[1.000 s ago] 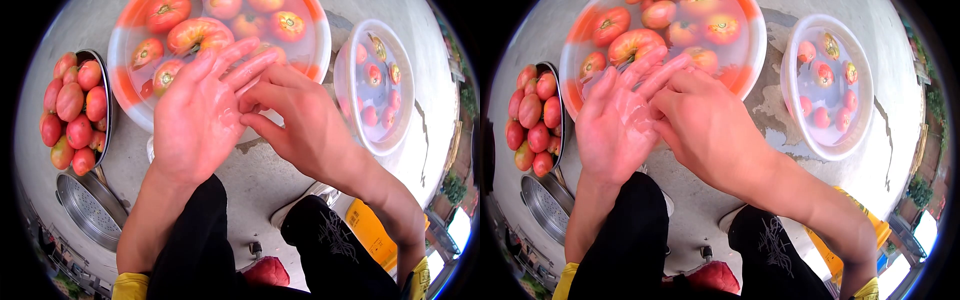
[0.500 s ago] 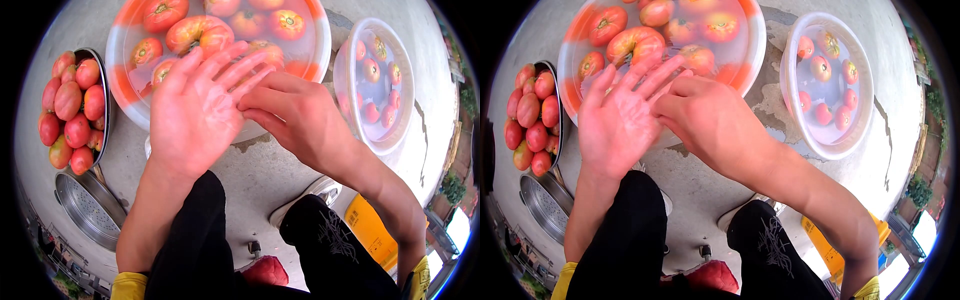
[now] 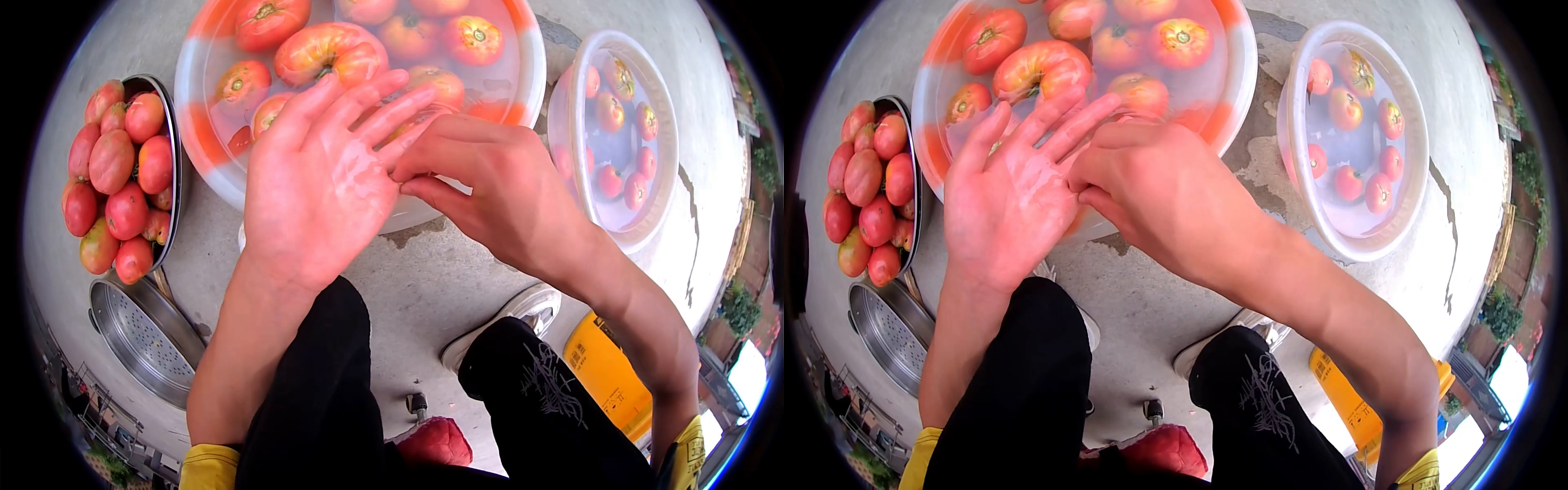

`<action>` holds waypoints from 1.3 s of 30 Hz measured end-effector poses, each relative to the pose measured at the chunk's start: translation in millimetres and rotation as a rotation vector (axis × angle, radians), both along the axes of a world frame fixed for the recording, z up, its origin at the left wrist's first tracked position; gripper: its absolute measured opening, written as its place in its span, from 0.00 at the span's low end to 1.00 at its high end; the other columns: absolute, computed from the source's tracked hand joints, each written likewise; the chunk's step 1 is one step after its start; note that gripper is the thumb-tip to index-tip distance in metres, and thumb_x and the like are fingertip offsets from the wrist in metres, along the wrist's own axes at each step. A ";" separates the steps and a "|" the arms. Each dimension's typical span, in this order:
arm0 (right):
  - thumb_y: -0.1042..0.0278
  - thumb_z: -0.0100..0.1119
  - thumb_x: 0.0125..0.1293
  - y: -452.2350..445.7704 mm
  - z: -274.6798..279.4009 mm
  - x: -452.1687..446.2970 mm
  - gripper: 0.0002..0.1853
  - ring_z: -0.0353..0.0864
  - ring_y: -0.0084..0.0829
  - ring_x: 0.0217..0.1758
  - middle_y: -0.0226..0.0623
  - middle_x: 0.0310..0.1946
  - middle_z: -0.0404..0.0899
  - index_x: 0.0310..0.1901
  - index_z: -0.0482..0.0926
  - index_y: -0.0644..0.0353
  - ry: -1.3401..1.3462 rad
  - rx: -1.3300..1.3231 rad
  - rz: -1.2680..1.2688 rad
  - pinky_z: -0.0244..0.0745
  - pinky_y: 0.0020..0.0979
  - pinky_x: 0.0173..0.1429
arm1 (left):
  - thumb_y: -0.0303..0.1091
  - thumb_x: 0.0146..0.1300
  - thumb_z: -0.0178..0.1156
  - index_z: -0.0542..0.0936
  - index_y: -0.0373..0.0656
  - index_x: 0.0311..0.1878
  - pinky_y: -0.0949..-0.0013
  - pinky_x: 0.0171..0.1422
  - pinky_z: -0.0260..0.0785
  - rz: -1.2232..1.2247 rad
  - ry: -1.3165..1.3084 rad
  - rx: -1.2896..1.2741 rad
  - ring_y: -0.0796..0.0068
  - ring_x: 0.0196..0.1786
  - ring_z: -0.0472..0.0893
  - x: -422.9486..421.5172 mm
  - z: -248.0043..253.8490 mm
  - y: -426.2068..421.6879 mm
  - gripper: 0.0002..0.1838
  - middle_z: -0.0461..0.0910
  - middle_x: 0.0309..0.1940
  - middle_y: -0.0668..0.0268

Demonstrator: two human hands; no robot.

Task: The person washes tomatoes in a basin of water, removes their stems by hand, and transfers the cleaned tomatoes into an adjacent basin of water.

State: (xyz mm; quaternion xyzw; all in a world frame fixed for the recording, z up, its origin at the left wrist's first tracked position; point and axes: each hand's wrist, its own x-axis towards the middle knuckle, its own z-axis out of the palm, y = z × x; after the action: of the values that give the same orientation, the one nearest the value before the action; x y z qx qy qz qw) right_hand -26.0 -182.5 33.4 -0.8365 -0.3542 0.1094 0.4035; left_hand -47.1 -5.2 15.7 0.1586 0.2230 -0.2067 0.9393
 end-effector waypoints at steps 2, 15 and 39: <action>0.77 0.66 0.57 -0.3 -0.9 -0.7 0.07 0.81 0.43 0.41 0.41 0.36 0.80 0.38 0.82 0.63 -0.002 0.002 0.009 0.77 0.39 0.45 | 0.49 0.74 0.47 0.65 0.32 0.66 0.53 0.76 0.57 0.001 -0.005 0.014 0.49 0.73 0.64 0.3 -0.1 -0.6 0.30 0.57 0.73 0.38; 0.75 0.66 0.55 6.5 1.5 0.0 0.07 0.80 0.48 0.39 0.43 0.34 0.79 0.35 0.79 0.64 -0.023 -0.046 0.055 0.76 0.44 0.44 | 0.48 0.73 0.47 0.69 0.34 0.63 0.52 0.76 0.56 -0.044 -0.028 0.038 0.51 0.72 0.65 -1.1 -1.2 2.6 0.27 0.61 0.71 0.39; 0.65 0.58 0.66 5.8 9.6 9.8 0.12 0.78 0.29 0.32 0.40 0.29 0.82 0.41 0.84 0.65 0.595 0.005 -0.234 0.75 0.32 0.42 | 0.24 0.71 0.56 0.78 0.30 0.54 0.69 0.57 0.76 -0.220 -0.356 0.988 0.72 0.50 0.82 -33.0 1.4 10.7 0.12 0.81 0.48 0.60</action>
State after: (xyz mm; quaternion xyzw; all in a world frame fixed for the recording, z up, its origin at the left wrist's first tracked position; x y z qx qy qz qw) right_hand -16.2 -176.7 43.0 -0.8020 -0.1225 0.3011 0.5012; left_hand -80.2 5.5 17.1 0.6368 0.1130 -0.1444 0.7489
